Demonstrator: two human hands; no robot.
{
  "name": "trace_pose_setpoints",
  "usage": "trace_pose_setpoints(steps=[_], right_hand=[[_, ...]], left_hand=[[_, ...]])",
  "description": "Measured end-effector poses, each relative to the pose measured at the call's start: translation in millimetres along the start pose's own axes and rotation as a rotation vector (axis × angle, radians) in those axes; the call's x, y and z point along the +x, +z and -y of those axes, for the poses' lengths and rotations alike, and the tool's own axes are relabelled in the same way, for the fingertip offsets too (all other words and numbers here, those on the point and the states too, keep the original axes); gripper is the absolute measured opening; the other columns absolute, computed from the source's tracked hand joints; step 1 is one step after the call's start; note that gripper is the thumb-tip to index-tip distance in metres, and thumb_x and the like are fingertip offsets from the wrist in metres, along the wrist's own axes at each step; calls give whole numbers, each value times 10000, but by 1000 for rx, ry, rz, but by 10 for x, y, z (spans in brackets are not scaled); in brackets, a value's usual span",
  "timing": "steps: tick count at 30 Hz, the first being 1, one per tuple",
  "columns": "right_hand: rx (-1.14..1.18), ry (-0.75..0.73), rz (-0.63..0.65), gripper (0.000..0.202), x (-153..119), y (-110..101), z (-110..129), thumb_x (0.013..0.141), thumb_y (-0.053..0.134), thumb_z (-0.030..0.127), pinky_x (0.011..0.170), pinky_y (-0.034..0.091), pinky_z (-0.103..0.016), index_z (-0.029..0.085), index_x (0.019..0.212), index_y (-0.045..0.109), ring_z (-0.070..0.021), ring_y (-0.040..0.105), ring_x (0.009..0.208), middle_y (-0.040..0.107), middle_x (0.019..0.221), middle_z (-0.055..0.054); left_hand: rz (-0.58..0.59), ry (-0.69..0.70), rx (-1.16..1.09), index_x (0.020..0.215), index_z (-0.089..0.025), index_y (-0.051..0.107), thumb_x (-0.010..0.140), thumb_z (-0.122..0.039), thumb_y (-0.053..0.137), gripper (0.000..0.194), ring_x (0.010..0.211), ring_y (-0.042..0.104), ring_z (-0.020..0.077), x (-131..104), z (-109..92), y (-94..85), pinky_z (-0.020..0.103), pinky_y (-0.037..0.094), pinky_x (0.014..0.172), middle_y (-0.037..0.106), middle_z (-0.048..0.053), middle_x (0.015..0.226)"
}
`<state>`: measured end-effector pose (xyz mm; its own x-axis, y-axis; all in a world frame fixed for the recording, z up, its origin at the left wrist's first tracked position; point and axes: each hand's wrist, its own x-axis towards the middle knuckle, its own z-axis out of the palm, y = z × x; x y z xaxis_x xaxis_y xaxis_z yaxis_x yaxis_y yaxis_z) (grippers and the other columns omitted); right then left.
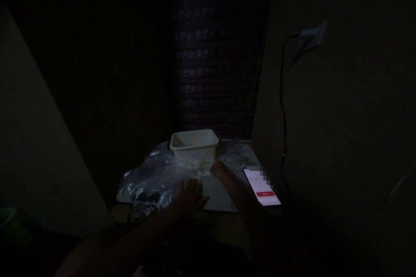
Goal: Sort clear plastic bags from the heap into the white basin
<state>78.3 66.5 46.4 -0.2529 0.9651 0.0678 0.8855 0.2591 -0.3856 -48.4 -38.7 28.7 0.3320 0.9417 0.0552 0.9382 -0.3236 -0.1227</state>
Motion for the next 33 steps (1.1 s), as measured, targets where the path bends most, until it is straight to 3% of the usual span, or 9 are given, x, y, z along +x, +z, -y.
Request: trace_pose_setpoints(steps=[14, 21, 25, 33], right_hand=[[-110, 122, 60, 221, -81, 23, -56, 587, 453, 173, 521, 352, -196, 122, 780, 548, -149, 520, 709, 573, 799, -88], [-112, 93, 48, 224, -93, 52, -154, 585, 461, 190, 554, 348, -203, 141, 793, 526, -144, 503, 734, 559, 804, -60], [-93, 72, 42, 251, -98, 75, -186, 575, 470, 189, 560, 345, -198, 147, 819, 513, -144, 495, 753, 549, 829, -56], [-57, 33, 37, 273, -119, 67, -278, 573, 457, 167, 550, 346, -185, 162, 843, 497, -129, 491, 740, 541, 863, -41]], left_hand=[[-38, -20, 36, 1111, -69, 334, 728, -489, 62, 630, 1073, 199, 302, 72, -2, 82, 489, 111, 821, 309, 167, 1164], [-66, 48, 20, 982, -155, 461, 728, -444, 173, 480, 1008, 302, 284, 71, 17, -102, 487, 158, 795, 401, 121, 1091], [-64, 23, 14, 939, -129, 475, 719, -346, 253, 381, 878, 415, 233, 109, 75, -151, 440, 212, 786, 496, 119, 935], [-16, 14, -9, 1149, -93, 261, 738, -440, 127, 554, 1095, 160, 276, 80, 79, 126, 487, 145, 817, 238, 136, 1211]])
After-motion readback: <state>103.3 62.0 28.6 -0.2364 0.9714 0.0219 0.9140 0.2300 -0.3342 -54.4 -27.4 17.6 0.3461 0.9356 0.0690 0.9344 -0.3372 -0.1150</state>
